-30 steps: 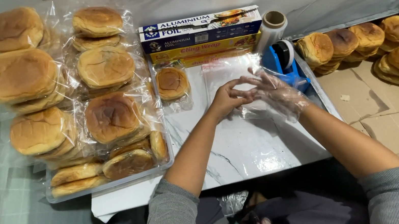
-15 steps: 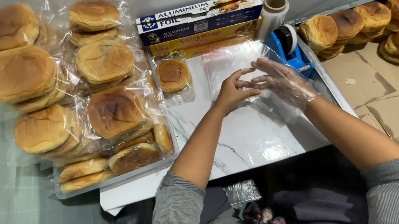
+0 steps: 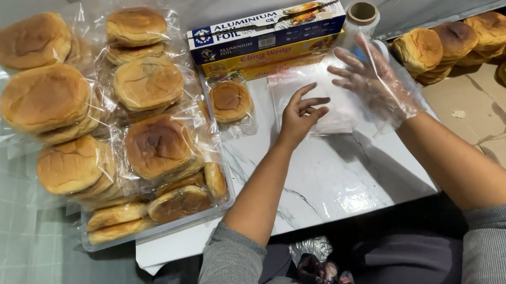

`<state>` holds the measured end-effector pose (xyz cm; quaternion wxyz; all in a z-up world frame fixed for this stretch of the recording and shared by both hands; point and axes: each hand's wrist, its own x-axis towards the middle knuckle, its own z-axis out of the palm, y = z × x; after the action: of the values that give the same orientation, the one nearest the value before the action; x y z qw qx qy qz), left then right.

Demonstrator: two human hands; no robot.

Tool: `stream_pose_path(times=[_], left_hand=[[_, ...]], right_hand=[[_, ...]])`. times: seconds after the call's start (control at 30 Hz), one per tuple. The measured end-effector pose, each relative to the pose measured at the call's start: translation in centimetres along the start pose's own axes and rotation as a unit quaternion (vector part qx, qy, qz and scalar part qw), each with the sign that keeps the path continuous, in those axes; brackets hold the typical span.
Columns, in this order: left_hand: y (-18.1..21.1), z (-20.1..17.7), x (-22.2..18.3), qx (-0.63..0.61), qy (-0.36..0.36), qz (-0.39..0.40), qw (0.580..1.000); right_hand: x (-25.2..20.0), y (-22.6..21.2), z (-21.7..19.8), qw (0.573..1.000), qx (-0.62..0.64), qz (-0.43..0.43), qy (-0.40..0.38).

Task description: The person is individually placing bread buns into small plastic bags at a packaging station.

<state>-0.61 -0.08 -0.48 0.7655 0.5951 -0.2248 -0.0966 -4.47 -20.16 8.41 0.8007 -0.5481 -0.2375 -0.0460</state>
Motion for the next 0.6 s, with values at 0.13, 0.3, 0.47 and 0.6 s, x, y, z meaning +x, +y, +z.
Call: stream_pose_path(times=[0.13, 0.3, 0.47, 0.6], left_hand=[[0.4, -0.4, 0.1, -0.099, 0.032, 0.010, 0.995], [1.2, -0.7, 0.2, -0.223, 0.049, 0.006, 0.974], [-0.6, -1.2, 1.0, -0.281, 0.048, 0.011, 0.959], [-4.1, -2.4, 2.0, -0.327, 0.020, -0.007, 0.945]], right_hand=[[1.8, -0.8, 1.5, 1.000, -0.029, 0.004, -0.002], [3.0, 2.6, 1.4, 0.998, 0.037, 0.042, -0.004], [3.7, 3.2, 2.3, 0.994, -0.022, 0.102, -0.037], [4.0, 2.7, 3.4, 0.982, -0.023, 0.173, -0.071]])
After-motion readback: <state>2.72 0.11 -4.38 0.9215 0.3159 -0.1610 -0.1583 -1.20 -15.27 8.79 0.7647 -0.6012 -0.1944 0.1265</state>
